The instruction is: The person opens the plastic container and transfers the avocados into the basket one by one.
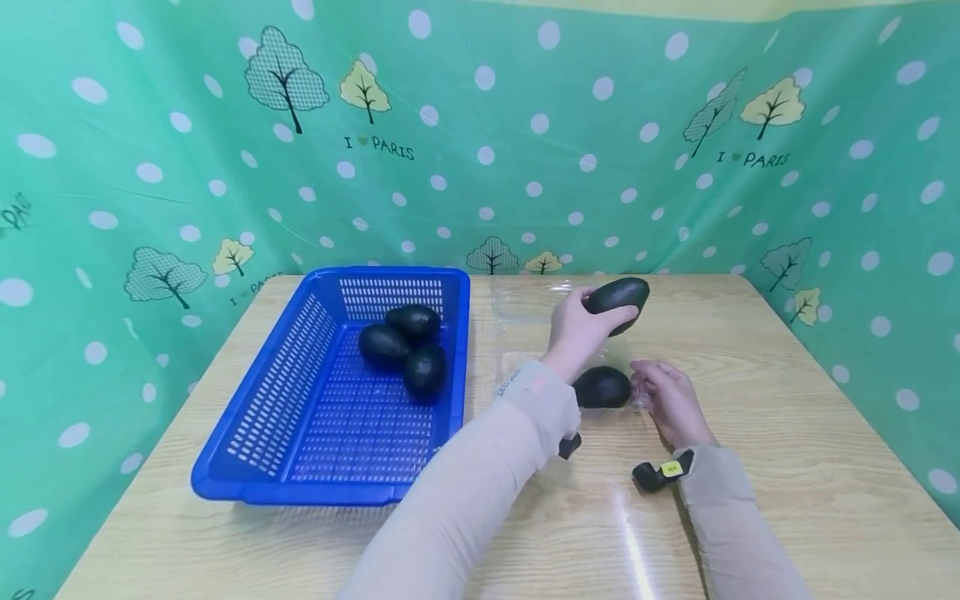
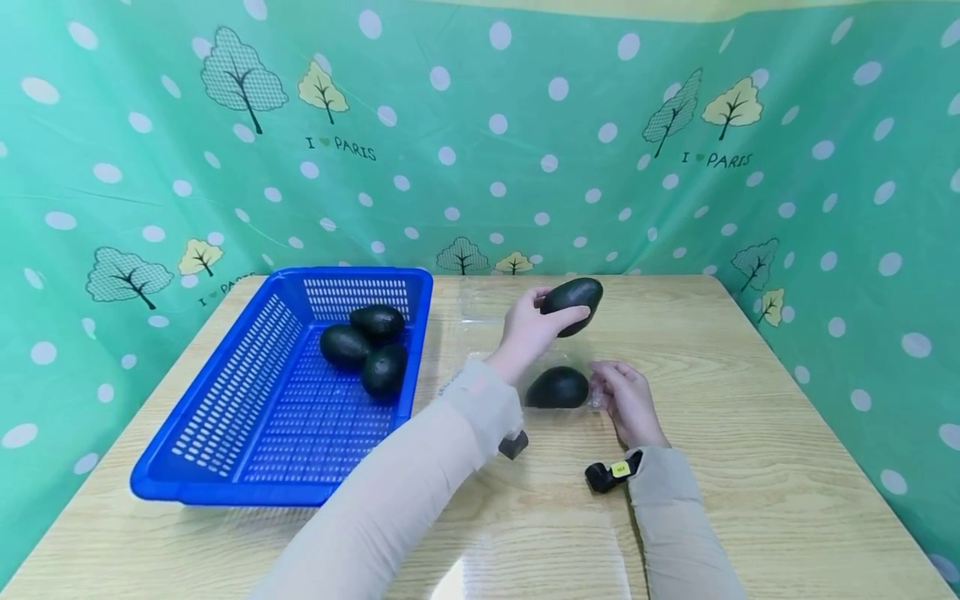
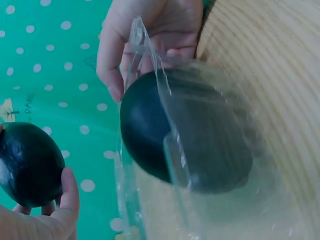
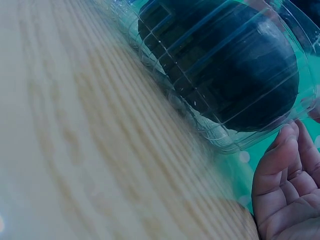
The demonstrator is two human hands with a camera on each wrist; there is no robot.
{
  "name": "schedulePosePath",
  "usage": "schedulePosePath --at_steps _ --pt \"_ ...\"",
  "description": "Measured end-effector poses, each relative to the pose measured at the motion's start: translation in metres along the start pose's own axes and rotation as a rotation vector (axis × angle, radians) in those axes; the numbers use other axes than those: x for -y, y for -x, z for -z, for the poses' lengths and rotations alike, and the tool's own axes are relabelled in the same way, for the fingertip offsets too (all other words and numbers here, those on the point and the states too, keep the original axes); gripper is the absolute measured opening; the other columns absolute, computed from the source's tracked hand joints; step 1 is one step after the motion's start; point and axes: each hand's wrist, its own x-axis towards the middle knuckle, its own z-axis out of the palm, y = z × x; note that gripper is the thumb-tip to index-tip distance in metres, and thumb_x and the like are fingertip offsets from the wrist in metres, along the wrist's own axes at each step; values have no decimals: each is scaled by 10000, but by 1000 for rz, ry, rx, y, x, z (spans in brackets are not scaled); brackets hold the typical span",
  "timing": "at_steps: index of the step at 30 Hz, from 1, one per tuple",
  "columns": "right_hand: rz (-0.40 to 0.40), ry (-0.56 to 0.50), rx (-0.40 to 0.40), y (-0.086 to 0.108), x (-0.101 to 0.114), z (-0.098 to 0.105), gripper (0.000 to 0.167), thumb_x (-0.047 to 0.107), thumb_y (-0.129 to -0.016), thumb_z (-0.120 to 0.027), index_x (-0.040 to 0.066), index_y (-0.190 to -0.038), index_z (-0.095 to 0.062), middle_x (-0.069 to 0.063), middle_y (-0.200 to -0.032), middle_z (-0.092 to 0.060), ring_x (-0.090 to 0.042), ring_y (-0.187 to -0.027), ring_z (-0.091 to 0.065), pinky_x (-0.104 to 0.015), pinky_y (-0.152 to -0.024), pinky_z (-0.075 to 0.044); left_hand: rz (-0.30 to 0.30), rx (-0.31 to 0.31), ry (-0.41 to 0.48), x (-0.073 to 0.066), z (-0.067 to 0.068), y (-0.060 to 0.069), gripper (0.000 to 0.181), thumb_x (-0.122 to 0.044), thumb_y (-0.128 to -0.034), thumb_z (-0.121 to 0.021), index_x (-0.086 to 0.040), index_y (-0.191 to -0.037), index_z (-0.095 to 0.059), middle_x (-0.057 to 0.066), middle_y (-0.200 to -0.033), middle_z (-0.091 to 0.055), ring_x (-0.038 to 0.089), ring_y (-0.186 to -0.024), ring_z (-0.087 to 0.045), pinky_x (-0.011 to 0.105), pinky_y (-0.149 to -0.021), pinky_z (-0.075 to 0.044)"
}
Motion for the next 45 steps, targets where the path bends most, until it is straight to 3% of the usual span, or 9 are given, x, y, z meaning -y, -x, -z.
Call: schedulePosePath --at_steps 6,15,20,32,39,45 --pt "12 4 -6 1 -1 0 253 127 -984 -599 136 -734 -632 60 -669 -594 -57 -551 -506 -170 -480 -401 7 26 -56 -7 3 1 697 -440 -750 -834 -193 -1345 -566 30 -1265 -641 161 -1063 -629 288 -900 -516" --pt "10 14 -6 1 -1 0 264 118 -990 -580 140 -729 -621 64 -650 -585 -50 -537 -499 -168 -478 -411 -20 72 -44 -14 11 4 662 -423 -746 -841 -193 -1308 -578 26 -1214 -652 140 -990 -619 256 -807 -511" --pt "21 -13 4 1 -1 0 277 97 -993 -564 136 -725 -621 59 -632 -570 -47 -523 -482 -172 -481 -420 -46 91 -42 -20 15 4 669 -415 -742 -847 -205 -1318 -583 28 -1247 -645 141 -1017 -620 250 -827 -505" --pt "15 0 -3 3 -1 0 279 111 -990 -575 140 -714 -596 69 -648 -574 -44 -539 -492 -167 -493 -424 -9 114 -33 -30 33 7 659 -417 -735 -854 -196 -1293 -583 24 -1198 -644 151 -986 -618 290 -807 -514" --pt "22 -2 10 2 -1 0 259 117 -991 -582 137 -733 -594 65 -670 -575 -44 -542 -478 -169 -504 -428 13 136 56 -33 46 7 684 -364 -741 -863 -155 -1322 -569 59 -1178 -649 147 -965 -647 269 -789 -554" --pt "20 -5 17 1 -1 0 265 104 -996 -570 137 -734 -594 64 -678 -573 -41 -540 -471 -163 -497 -415 42 150 153 -35 59 6 688 -291 -760 -859 -116 -1344 -540 90 -1207 -615 183 -1018 -646 290 -854 -573"
